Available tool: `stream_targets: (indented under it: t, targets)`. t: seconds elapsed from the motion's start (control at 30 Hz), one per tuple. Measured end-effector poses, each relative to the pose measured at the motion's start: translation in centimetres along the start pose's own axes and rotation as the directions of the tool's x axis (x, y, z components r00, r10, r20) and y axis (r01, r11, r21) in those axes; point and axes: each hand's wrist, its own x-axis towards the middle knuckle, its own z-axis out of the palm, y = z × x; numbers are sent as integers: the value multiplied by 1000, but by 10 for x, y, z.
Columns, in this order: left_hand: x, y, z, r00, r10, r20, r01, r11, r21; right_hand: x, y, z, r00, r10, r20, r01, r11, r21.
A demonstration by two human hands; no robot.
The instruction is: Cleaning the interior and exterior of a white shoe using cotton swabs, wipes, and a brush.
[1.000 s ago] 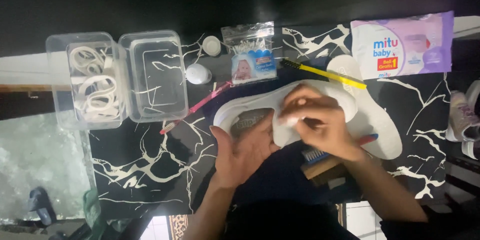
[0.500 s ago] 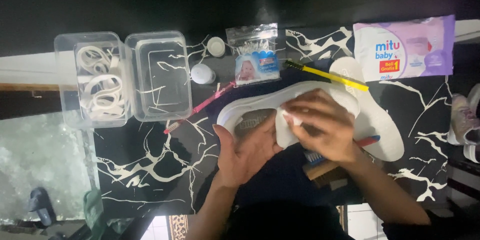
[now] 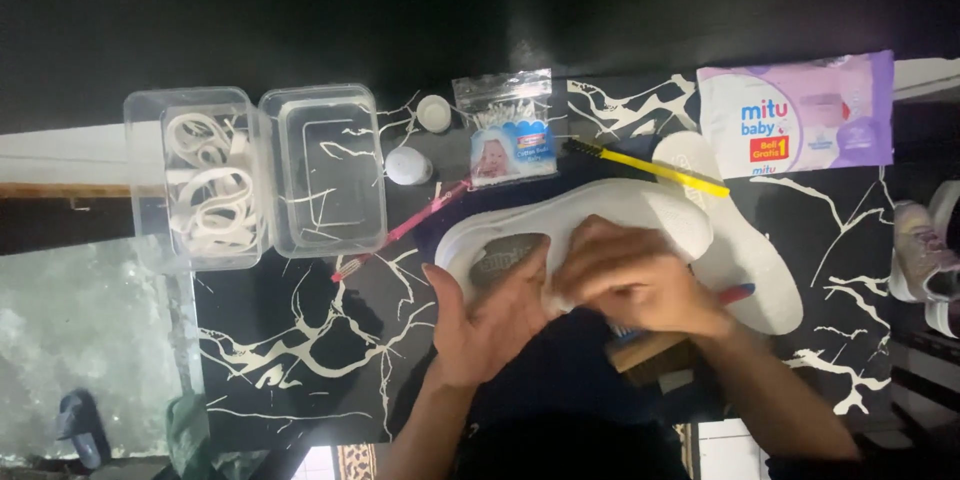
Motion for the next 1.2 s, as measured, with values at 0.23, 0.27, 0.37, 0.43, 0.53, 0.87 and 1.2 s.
stream_targets:
  t: [0.23, 0.27, 0.37, 0.43, 0.53, 0.87, 1.2]
  targets:
    - [-6, -2, -6, 999, -38, -20, 41, 992, 119, 6, -8, 3, 991, 122, 46, -125, 989, 74]
    - [-7, -4, -9, 999, -44, -20, 46, 990, 135, 9, -11, 3, 991, 97, 96, -100, 995, 28]
    - [-49, -24, -82, 998, -45, -49, 53, 983, 175, 14, -26, -8, 939, 47, 342, -77, 994, 75]
    - [-30, -23, -59, 996, -27, -81, 40, 985, 169, 8, -19, -12, 936, 37, 349, -81, 990, 114]
    - [-1, -5, 0, 988, -20, -153, 52, 977, 207, -12, -5, -24, 951, 133, 278, -175, 976, 131]
    - [-32, 3, 61, 944, 134, -302, 173, 580, 796, -16, 11, -14, 952, 187, -241, -227, 962, -152]
    - [-79, 4, 107, 588, 762, -272, -97, 400, 911, -53, -23, 11, 916, -278, -288, 188, 934, -303]
